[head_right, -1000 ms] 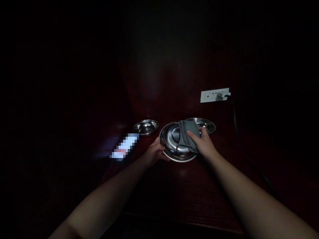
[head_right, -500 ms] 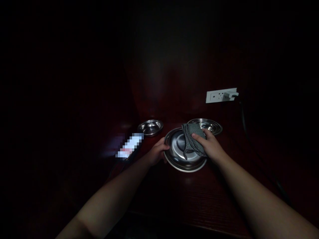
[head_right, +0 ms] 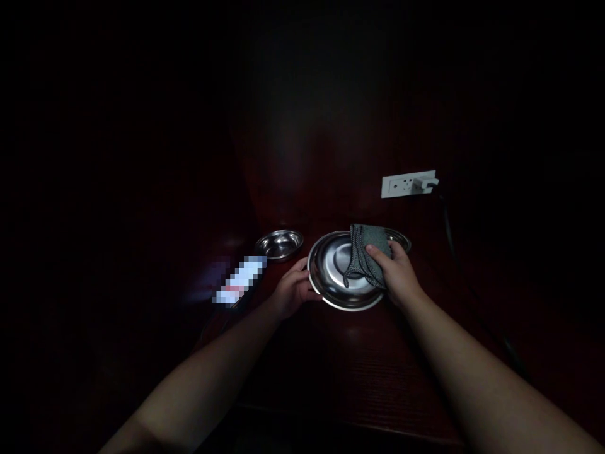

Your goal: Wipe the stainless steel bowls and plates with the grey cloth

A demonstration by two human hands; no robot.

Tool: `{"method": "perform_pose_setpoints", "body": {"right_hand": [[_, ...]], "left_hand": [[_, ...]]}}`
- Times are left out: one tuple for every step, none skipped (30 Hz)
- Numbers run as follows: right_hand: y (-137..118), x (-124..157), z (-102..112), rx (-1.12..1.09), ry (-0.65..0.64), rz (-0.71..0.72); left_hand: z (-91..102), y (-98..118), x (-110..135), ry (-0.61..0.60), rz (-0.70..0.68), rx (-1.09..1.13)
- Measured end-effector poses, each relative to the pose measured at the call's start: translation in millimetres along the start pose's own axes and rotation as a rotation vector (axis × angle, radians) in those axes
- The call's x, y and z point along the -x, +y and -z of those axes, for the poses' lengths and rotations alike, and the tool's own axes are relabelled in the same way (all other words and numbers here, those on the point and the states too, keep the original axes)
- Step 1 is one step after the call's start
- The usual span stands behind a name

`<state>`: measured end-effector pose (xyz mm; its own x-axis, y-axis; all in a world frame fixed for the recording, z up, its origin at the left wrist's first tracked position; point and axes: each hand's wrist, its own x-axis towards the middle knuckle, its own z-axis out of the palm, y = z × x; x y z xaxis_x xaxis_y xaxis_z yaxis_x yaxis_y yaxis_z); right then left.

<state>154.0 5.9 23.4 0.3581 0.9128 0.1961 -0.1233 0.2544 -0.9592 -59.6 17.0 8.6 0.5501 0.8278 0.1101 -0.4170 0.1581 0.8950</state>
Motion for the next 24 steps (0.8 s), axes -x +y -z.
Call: {"method": "perform_pose_setpoints", "body": {"right_hand": [[1.1, -1.0, 0.1, 0.012, 0.023, 0.018], [2.5, -1.9, 0.2, 0.032, 0.045, 0.033], [4.1, -2.4, 0.1, 0.059, 0.061, 0.046], [5.8, -2.7, 0.0, 0.089, 0.062, 0.055], [7.7, -2.6, 0.0, 0.122, 0.051, 0.059], [9.6, -2.4, 0.1, 0.159, 0.038, 0.055], [11.5, -2.0, 0.3, 0.189, 0.023, 0.05], [13.5, -1.7, 0.8, 0.217, 0.0, 0.046], [15.2, -1.4, 1.4, 0.248, -0.013, 0.044], [16.8, -1.3, 2.2, 0.276, -0.026, 0.04], [18.0, -1.2, 3.1, 0.298, -0.039, 0.04], [18.8, -1.3, 4.0, 0.316, -0.052, 0.034], [19.0, -1.3, 4.9, 0.328, -0.065, 0.025], [18.9, -1.4, 5.8, 0.335, -0.074, 0.018], [18.3, -1.4, 6.6, 0.34, -0.082, 0.01], [17.5, -1.4, 7.3, 0.343, -0.087, 0.004], [16.5, -1.4, 7.9, 0.344, -0.095, 0.001], [15.5, -1.3, 8.5, 0.346, -0.105, -0.003], [14.6, -1.4, 9.0, 0.347, -0.117, -0.008], [13.9, -1.4, 9.5, 0.345, -0.136, -0.016], [13.3, -1.4, 10.0, 0.343, -0.145, -0.021], [12.8, -1.5, 10.4, 0.334, -0.157, -0.025], [12.3, -1.4, 10.8, 0.324, -0.169, -0.026], [11.7, -1.2, 11.0, 0.313, -0.182, -0.023]], "left_hand": [[-1.6, 0.8, 1.2, -0.019, 0.02, 0.015], [-3.2, 1.3, 2.3, -0.041, 0.041, 0.027], [-4.8, 1.6, 3.3, -0.057, 0.062, 0.033], [-6.2, 1.6, 4.2, -0.066, 0.079, 0.031], [-7.3, 1.4, 4.8, -0.066, 0.091, 0.019], [-7.9, 1.1, 5.2, -0.058, 0.092, 0.001], [-8.1, 0.7, 5.3, -0.041, 0.086, -0.024], [-7.8, 0.2, 5.2, -0.02, 0.074, -0.052], [-7.4, -0.3, 4.8, 0.003, 0.062, -0.079], [-6.7, -0.8, 4.3, 0.024, 0.054, -0.103], [-6.2, -1.2, 3.7, 0.041, 0.05, -0.121], [-5.7, -1.5, 3.2, 0.053, 0.052, -0.135], [-5.6, -1.7, 2.6, 0.059, 0.06, -0.145], [-5.7, -1.9, 2.2, 0.061, 0.071, -0.153], [-6.0, -2.0, 2.0, 0.063, 0.079, -0.162], [-6.5, -2.1, 1.9, 0.063, 0.084, -0.171], [-7.1, -2.2, 1.9, 0.063, 0.083, -0.181], [-7.7, -2.3, 2.1, 0.057, 0.08, -0.194], [-8.3, -2.4, 2.4, 0.046, 0.077, -0.209], [-8.8, -2.4, 2.8, 0.031, 0.077, -0.226], [-9.2, -2.3, 3.1, 0.013, 0.076, -0.246], [-9.6, -2.1, 3.4, -0.003, 0.073, -0.266], [-10.1, -1.6, 3.7, -0.014, 0.064, -0.285], [-10.6, -1.0, 4.0, -0.022, 0.051, -0.302]]}}
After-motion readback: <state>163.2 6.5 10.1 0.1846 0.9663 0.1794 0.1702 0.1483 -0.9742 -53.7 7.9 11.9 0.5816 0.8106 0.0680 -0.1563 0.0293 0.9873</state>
